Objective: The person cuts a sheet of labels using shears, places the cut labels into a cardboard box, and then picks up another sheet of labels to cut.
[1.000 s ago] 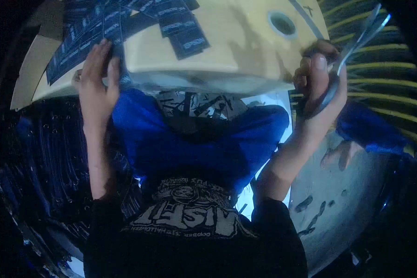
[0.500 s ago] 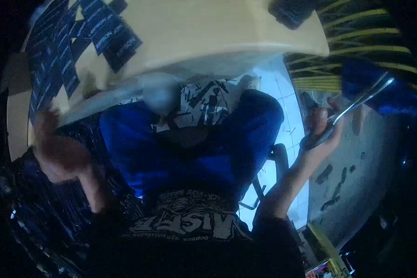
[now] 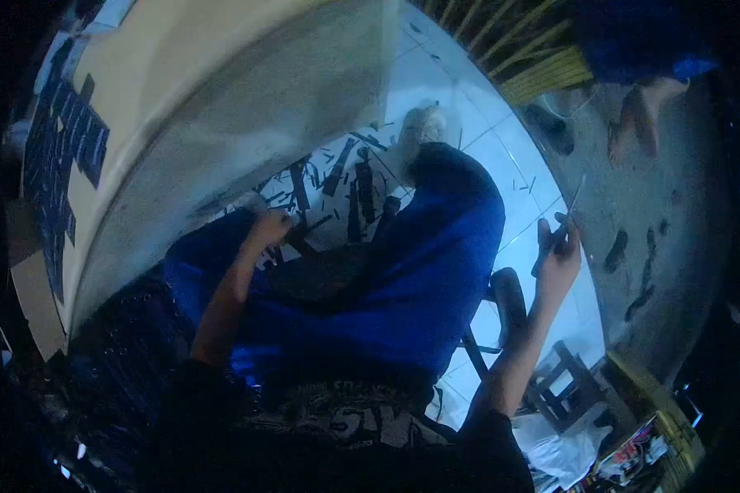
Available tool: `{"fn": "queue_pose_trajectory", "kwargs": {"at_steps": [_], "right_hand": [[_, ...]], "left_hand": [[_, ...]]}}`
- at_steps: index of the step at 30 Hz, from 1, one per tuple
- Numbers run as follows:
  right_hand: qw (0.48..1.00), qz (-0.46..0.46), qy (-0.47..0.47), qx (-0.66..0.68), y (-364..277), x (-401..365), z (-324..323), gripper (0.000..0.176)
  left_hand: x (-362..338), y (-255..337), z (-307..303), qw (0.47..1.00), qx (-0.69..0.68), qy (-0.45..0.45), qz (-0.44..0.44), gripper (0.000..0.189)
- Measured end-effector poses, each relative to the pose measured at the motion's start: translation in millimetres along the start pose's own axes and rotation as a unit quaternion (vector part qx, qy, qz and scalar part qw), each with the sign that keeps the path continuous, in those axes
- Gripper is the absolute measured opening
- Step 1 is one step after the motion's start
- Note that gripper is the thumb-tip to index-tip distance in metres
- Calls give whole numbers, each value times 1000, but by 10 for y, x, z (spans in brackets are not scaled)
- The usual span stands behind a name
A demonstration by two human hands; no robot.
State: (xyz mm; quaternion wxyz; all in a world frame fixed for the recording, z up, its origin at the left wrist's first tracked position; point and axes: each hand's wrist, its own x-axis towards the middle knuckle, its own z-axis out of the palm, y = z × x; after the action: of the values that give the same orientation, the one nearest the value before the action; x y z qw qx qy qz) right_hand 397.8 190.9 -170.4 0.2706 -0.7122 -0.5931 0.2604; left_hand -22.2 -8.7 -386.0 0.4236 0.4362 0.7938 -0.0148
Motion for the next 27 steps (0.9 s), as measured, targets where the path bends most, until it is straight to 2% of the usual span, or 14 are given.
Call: {"fn": "queue_pose_trajectory", "kwargs": {"at_steps": [6, 10, 11, 14, 15, 18, 19, 21, 22, 23, 24, 25, 26, 27], "right_hand": [[997, 44, -7, -55, 34, -69, -31, 35], [997, 65, 17, 23, 420, -107, -106, 33], [997, 80, 18, -3, 437, -130, -121, 33], [991, 122, 20, -59, 580, -284, -268, 33], [988, 152, 24, -33, 551, -336, -284, 31], [980, 188, 55, 46, 632, -471, -331, 27], [985, 162, 40, -49, 615, -459, -358, 27], [986, 140, 30, -88, 1023, -521, -584, 31], [986, 117, 38, -114, 1178, -553, -649, 32], [981, 169, 71, -70, 1031, -561, -573, 33], [970, 217, 104, -27, 880, -544, -495, 33], [969, 218, 107, -32, 982, -543, -563, 35], [969, 222, 100, -35, 1114, -524, -619, 35], [984, 55, 57, -161, 1230, -541, -674, 35]], "left_hand": [[645, -332, 635, 994, 107, -31, -10, 34], [899, -439, 715, 995, 51, -73, -48, 36], [751, -145, 548, 996, 43, -9, -82, 38], [954, -325, 669, 992, 91, -6, -92, 39], [1351, -1088, 1095, 958, 276, -11, 82, 36], [1425, -954, 1070, 909, 384, -87, 139, 29], [1573, -1207, 1436, 905, 389, -96, 139, 29], [2064, -2005, 1982, 867, 418, 71, 261, 24], [2106, -1924, 1976, 989, 94, -110, -12, 22], [1942, -1833, 1945, 944, 277, 59, 170, 24], [1791, -1717, 1870, 808, 427, 224, 339, 26], [1763, -1628, 1799, 811, 427, 216, 336, 26], [1846, -1688, 1835, 853, 377, 144, 331, 25], [1841, -1638, 1784, 887, 321, 71, 323, 25]]}}
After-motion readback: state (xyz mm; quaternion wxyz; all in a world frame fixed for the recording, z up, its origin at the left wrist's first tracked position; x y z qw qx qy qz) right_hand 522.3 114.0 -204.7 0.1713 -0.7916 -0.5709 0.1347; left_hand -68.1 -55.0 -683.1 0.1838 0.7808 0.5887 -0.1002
